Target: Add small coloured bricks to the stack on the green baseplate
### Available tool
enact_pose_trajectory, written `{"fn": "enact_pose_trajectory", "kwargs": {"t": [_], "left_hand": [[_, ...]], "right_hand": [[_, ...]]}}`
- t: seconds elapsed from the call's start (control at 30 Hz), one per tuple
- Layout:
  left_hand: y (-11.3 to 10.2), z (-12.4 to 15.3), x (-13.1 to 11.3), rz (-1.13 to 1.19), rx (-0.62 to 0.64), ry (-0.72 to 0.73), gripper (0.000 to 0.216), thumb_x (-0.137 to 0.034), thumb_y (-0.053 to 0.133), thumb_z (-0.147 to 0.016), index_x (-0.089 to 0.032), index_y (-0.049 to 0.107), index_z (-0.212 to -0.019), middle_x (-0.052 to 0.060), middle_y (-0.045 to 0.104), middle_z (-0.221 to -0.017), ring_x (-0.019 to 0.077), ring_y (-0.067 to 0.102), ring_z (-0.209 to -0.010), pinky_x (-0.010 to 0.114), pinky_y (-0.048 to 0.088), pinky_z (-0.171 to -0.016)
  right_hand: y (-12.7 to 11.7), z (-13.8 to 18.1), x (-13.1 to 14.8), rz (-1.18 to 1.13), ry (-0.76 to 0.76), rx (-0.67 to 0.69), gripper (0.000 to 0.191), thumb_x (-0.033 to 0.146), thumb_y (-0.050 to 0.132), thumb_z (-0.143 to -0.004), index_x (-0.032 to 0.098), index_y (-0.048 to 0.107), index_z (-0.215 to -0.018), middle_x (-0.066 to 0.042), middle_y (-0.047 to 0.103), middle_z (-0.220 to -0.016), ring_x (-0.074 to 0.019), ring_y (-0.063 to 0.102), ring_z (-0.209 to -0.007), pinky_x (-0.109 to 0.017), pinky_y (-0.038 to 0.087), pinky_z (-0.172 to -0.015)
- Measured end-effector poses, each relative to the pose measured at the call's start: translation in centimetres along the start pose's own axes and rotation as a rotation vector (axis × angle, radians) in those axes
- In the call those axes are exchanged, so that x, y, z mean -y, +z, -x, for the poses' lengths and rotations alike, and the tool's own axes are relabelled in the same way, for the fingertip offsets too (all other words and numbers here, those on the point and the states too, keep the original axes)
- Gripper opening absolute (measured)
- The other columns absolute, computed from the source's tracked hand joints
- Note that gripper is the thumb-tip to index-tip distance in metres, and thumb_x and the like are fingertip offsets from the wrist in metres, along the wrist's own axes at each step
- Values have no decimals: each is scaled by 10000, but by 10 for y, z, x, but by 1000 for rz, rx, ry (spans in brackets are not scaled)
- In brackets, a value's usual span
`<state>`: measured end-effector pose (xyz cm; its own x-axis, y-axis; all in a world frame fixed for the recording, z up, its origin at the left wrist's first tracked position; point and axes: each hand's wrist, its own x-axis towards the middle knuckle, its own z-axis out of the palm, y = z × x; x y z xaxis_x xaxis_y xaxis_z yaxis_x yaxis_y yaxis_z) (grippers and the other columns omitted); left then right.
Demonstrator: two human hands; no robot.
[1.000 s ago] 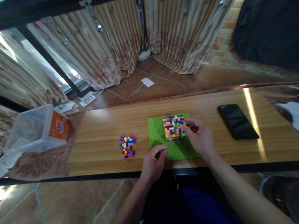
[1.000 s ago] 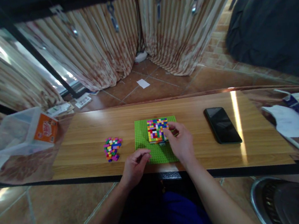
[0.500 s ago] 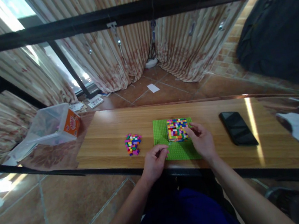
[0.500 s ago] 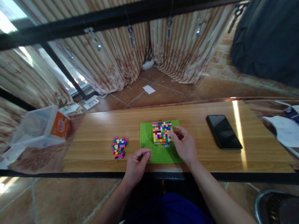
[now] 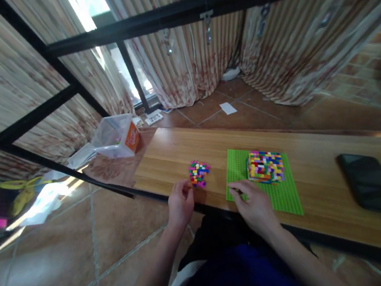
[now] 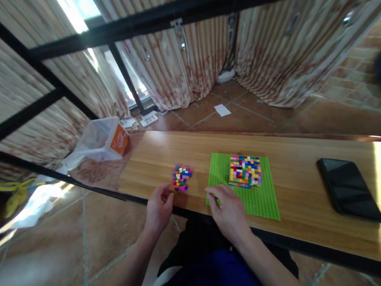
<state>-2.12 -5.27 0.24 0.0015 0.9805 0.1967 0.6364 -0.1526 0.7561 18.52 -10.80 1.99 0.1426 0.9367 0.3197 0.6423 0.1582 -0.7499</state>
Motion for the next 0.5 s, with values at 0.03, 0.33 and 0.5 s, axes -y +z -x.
{"fn": "enact_pose_trajectory", "kwargs": {"t": [0.03, 0.33, 0.5], "left_hand": [[0, -1, 0, -27, 17, 23, 281, -130, 574, -778, -192, 629, -1046, 38, 653, -891, 163, 611, -749, 300, 500, -745], [11, -9, -6, -105, 104, 77, 355, -76, 542, -772, -209, 582, -1098, 57, 614, -1018, 172, 599, -780, 328, 492, -788], [13, -10, -6, 5, 69, 60, 336, -78, 558, -774, -185, 588, -1092, 65, 612, -1006, 169, 599, -803, 326, 493, -808]], "right_hand": [[13, -3, 2, 21, -27, 41, 216, 285, 480, -899, 226, 675, -972, -66, 673, -916, -208, 618, -864, -359, 494, -802], [76, -28, 7, 347, -118, 87, 179, 317, 569, -855, 212, 656, -971, -94, 618, -897, -259, 544, -863, -394, 424, -758], [74, -25, 4, 325, -106, 77, 150, 311, 547, -882, 211, 650, -927, -88, 624, -900, -249, 550, -869, -384, 417, -763]]}}
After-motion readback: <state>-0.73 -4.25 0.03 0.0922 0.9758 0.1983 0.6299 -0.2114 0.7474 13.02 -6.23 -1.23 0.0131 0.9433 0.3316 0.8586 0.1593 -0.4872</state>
